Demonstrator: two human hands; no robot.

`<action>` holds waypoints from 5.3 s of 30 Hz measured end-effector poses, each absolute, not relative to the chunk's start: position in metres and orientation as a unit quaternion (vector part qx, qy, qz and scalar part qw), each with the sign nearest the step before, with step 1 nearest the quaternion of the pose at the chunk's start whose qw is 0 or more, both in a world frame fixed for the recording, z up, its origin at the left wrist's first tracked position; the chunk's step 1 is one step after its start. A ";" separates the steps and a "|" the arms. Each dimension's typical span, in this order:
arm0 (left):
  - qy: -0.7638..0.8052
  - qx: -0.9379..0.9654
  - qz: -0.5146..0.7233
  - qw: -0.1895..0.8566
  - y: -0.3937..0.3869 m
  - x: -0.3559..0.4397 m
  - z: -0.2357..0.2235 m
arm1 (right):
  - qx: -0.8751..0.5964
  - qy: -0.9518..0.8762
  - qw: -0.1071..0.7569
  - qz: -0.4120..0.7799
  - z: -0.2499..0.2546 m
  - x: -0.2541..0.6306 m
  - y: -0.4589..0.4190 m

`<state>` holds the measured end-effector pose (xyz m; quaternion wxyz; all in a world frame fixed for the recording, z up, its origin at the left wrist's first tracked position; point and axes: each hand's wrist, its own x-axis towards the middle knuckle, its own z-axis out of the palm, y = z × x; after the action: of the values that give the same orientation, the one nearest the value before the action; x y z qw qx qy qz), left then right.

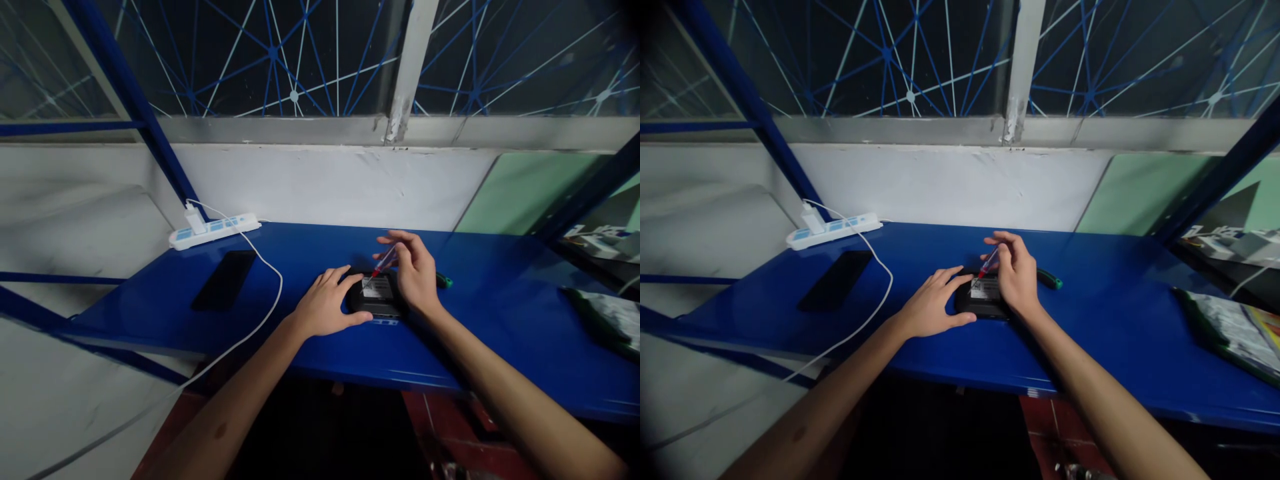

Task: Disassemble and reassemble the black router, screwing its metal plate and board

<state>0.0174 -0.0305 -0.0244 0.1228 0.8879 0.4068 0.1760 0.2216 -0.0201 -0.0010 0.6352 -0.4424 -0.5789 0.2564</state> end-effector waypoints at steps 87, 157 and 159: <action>0.438 0.868 0.165 0.165 -0.027 0.016 -0.024 | -0.706 -0.653 0.273 -0.018 -0.029 0.343 -0.025; 0.446 0.844 0.197 0.225 -0.023 0.012 -0.022 | -0.555 -0.604 0.537 0.197 0.002 0.368 -0.108; 0.447 0.843 0.195 0.227 -0.023 0.012 -0.022 | -0.584 -0.617 0.494 0.184 -0.009 0.378 -0.116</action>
<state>0.0123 -0.0231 -0.0218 0.2265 0.8431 0.4469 0.1952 0.3781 -0.1156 -0.0091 0.4938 -0.5843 -0.6171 0.1842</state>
